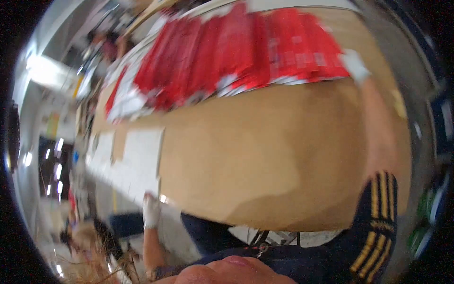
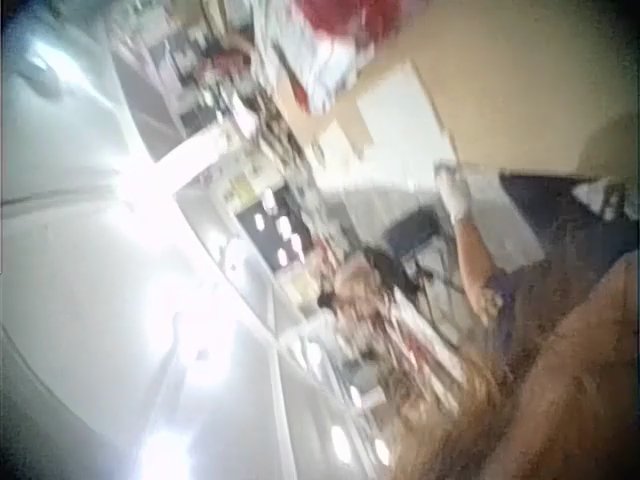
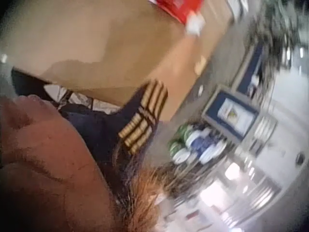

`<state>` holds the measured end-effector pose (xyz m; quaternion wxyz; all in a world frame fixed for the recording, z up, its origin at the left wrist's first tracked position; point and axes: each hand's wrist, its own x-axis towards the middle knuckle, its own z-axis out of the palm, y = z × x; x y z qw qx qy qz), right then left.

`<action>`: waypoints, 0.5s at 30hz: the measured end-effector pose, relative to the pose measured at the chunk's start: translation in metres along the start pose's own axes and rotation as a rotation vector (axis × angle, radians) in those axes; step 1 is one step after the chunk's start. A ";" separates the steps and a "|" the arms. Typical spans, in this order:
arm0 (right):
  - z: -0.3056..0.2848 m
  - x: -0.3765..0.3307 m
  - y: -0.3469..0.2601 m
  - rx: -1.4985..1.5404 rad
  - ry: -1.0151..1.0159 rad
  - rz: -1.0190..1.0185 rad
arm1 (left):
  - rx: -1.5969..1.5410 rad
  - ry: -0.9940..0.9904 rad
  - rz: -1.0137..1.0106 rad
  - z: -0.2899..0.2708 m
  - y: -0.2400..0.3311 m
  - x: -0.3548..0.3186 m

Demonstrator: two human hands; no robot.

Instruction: Folding and stacking printed cardstock sheets to prepare them for packaging.

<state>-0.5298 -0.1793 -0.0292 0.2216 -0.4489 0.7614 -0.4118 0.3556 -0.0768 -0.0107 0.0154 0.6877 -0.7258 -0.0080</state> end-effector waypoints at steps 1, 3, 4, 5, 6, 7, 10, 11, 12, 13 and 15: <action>0.015 -0.015 -0.020 0.221 -0.021 -0.039 | 0.008 -0.279 -0.266 -0.063 0.037 -0.006; -0.030 -0.038 0.043 -0.290 0.292 -0.069 | 0.062 0.186 0.205 0.016 -0.002 0.004; -0.081 -0.059 0.083 -0.488 0.378 -0.063 | 0.035 -0.086 0.071 0.005 0.044 0.032; -0.069 -0.086 0.090 -0.463 0.376 -0.125 | 0.062 0.061 0.094 -0.011 0.045 0.023; -0.054 -0.103 0.096 -0.487 0.355 -0.212 | 0.059 0.177 0.040 -0.016 0.041 0.014; -0.012 -0.139 0.064 -0.319 0.189 -0.314 | 0.102 0.269 0.058 -0.038 0.032 -0.006; 0.061 -0.273 -0.055 -0.114 -0.001 -0.344 | 0.181 0.407 0.248 -0.086 0.078 -0.021; 0.078 -0.310 -0.092 -0.522 -0.049 -0.654 | 0.221 0.263 0.290 -0.095 0.100 -0.025; 0.096 -0.344 -0.118 -0.470 -0.067 -0.835 | 0.248 0.121 0.342 -0.108 0.131 -0.029; 0.111 -0.373 -0.147 -0.423 -0.188 -0.964 | 0.174 0.072 0.467 -0.129 0.171 -0.044; 0.134 -0.424 -0.211 -0.309 -0.324 -1.106 | -0.043 0.099 0.681 -0.121 0.209 -0.086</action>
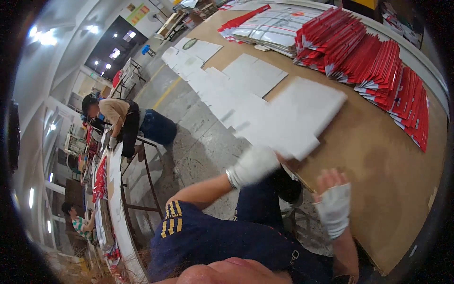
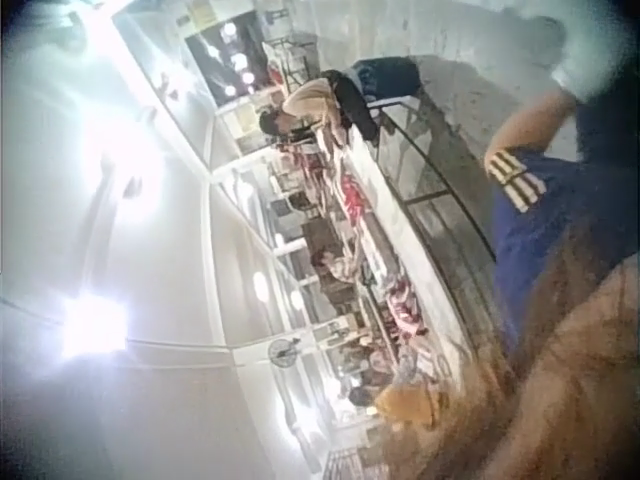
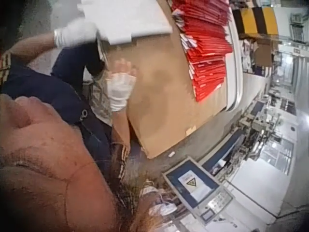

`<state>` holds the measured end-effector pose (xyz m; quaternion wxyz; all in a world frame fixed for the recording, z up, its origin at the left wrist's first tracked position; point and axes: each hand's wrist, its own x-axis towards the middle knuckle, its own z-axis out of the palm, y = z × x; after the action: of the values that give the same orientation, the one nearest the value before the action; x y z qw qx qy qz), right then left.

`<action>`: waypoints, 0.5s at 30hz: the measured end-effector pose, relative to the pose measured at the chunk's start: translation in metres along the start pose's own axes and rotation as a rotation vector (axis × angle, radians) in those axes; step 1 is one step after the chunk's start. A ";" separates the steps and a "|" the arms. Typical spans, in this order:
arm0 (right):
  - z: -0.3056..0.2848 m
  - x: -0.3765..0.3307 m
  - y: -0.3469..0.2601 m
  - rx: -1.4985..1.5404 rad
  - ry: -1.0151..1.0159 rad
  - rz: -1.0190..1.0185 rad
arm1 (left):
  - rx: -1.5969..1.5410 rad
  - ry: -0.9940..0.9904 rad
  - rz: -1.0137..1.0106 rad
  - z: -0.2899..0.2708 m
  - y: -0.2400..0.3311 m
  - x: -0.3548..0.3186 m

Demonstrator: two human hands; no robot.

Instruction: Folding and stacking printed cardstock sheets to prepare them for packaging.

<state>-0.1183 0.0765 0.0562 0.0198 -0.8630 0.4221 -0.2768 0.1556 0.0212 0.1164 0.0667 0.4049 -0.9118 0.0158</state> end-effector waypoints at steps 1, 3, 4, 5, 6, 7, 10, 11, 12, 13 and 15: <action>0.001 0.009 -0.023 0.026 0.015 -0.048 | -0.127 0.182 0.194 0.024 0.018 -0.018; 0.018 -0.001 -0.031 0.035 0.024 -0.152 | -0.213 0.353 0.335 0.023 0.060 -0.023; 0.021 -0.015 -0.027 0.029 0.028 -0.110 | -0.406 0.036 0.340 0.043 0.067 -0.031; 0.022 -0.030 -0.022 0.028 0.027 -0.066 | -0.403 0.042 0.338 0.041 0.065 -0.031; 0.019 -0.043 -0.015 0.086 0.095 0.000 | -0.259 0.062 0.282 0.037 0.057 -0.027; -0.003 -0.047 -0.019 0.129 0.117 0.116 | -0.117 0.079 0.218 0.034 0.048 -0.024; -0.043 -0.100 -0.006 0.299 0.104 0.405 | -0.005 0.074 0.232 0.100 -0.001 -0.015; -0.061 -0.115 0.002 0.557 -0.010 0.641 | 0.006 0.098 0.262 0.125 -0.011 -0.011; -0.069 -0.149 0.014 0.410 -0.030 0.569 | -0.003 0.099 0.256 0.134 -0.011 0.004; -0.068 -0.175 0.017 0.559 0.113 0.786 | -0.186 0.124 0.307 0.136 -0.011 0.014; -0.077 -0.216 0.037 0.682 0.160 0.819 | -0.374 0.150 0.348 0.134 -0.003 0.022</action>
<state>-0.2890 0.2277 0.0122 0.3731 -0.5487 0.6104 -0.4326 0.1288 -0.0080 -0.0140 0.2040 0.2204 -0.9472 -0.1120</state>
